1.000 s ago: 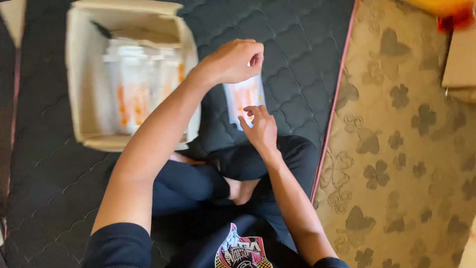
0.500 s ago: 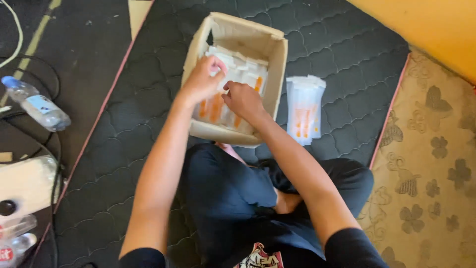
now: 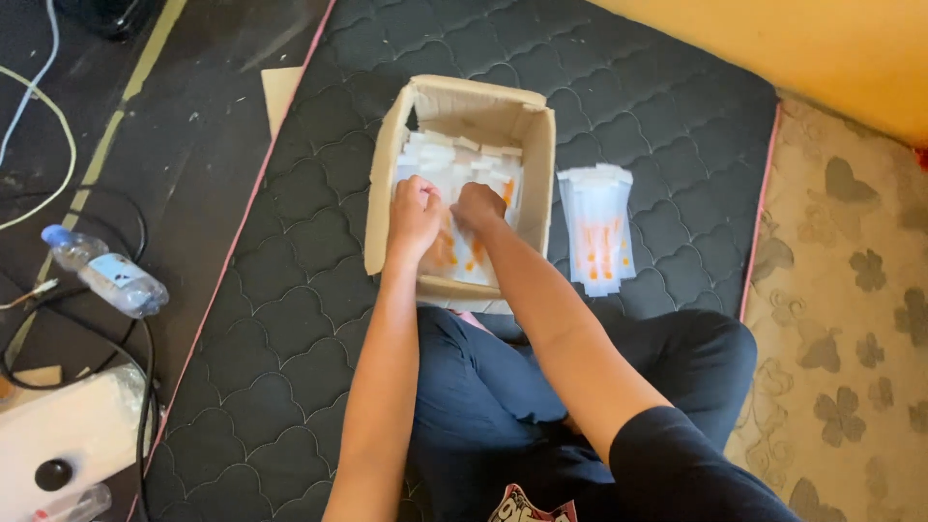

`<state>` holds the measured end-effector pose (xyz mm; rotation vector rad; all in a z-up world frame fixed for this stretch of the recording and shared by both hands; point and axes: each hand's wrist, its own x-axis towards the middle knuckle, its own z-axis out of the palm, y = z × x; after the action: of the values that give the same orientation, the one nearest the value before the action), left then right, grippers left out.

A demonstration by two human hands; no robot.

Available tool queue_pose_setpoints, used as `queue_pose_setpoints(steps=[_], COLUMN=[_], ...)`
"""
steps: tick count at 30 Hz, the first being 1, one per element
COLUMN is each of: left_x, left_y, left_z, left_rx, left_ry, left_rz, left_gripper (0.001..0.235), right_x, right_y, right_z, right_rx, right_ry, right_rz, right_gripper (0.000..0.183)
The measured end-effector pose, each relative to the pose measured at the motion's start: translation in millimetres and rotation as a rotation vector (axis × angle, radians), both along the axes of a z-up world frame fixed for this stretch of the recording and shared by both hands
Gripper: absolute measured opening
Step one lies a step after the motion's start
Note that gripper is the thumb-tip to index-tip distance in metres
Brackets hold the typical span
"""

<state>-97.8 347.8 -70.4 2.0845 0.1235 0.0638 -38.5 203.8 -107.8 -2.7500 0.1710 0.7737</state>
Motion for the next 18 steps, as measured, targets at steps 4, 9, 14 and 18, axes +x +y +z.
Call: queue_pose_setpoints(steps=[4, 9, 14, 18], left_x=[-14.1, -37.2, -46.5, -61.5], left_y=[-10.9, -12.8, -9.3, -12.0], left_z=[39.2, 74.9, 74.0, 65.9], left_rx=[-0.049, -0.09, 0.032, 0.253], left_ry=[-0.019, -0.145, -0.135, -0.098], left_rz=[0.0, 0.038, -0.007, -0.083], left_gripper=[0.009, 0.008, 0.007, 0.006], right_x=[-26.2, -21.8, -28.9, -30.2], right_y=[2.5, 0.0, -10.1, -12.6], right_z=[54.1, 7.0, 31.4, -15.6], right_rx=[-0.028, -0.062, -0.073, -0.023], right_ry=[0.054, 0.071, 0.045, -0.014], right_rz=[0.024, 0.102, 0.241, 0.224], right_gripper=[0.04, 0.03, 0.055, 0.046])
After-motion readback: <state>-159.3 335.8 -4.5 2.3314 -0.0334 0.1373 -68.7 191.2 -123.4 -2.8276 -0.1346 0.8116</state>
